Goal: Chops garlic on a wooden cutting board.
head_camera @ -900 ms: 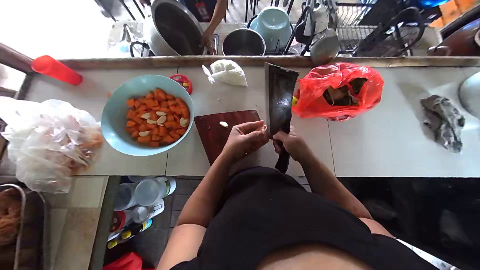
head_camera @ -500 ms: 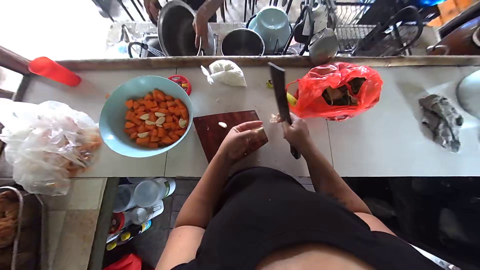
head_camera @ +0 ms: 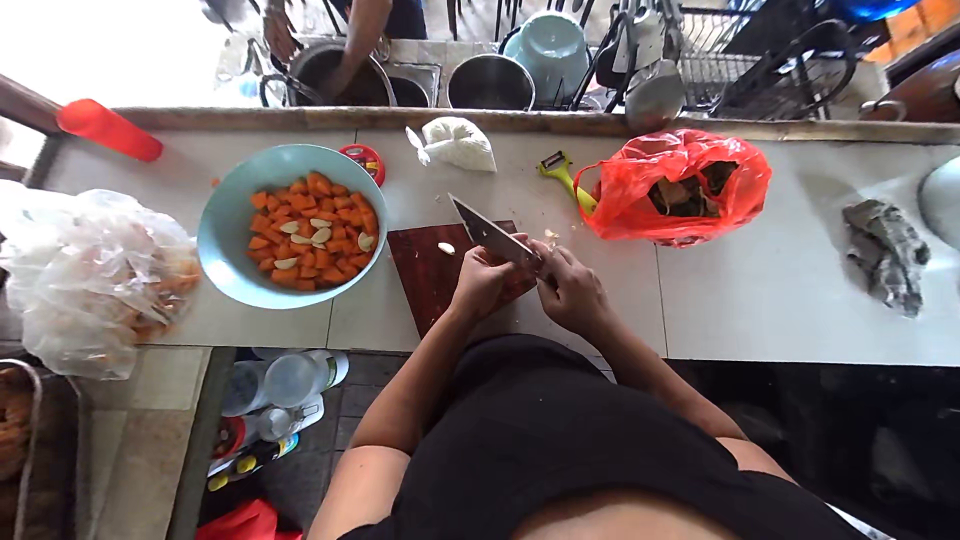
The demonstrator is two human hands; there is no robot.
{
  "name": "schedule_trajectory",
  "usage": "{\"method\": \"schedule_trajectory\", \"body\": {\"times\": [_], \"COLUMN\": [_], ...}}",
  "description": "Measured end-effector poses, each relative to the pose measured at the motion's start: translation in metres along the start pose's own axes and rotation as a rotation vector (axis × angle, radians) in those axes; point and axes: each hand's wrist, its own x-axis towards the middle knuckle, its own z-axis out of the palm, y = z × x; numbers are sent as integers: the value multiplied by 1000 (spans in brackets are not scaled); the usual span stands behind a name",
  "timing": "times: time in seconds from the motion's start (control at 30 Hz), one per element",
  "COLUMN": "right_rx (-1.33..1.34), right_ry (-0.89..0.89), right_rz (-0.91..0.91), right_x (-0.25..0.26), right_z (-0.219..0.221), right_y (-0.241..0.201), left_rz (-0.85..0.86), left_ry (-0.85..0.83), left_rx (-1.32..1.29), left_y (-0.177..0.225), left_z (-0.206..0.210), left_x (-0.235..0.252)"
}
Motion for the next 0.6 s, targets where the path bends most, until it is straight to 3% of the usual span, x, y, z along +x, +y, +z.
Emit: {"method": "schedule_trajectory", "body": {"times": [0.1,0.43,0.6], "right_rx": [-4,-48,161], "right_ry": [-4,68,-13], "right_rz": [-17,0,121], "right_x": [-2,1,8], "right_z": [2,16,6], "right_y": [-3,-6,0], "left_rz": [119,251,39], "left_ry": [-27,28,-19], "left_rx": [100,180,-17], "left_y": [-5,-5,-8], "left_z": [-5,-4,-3], "left_x": [1,-8,-3]}}
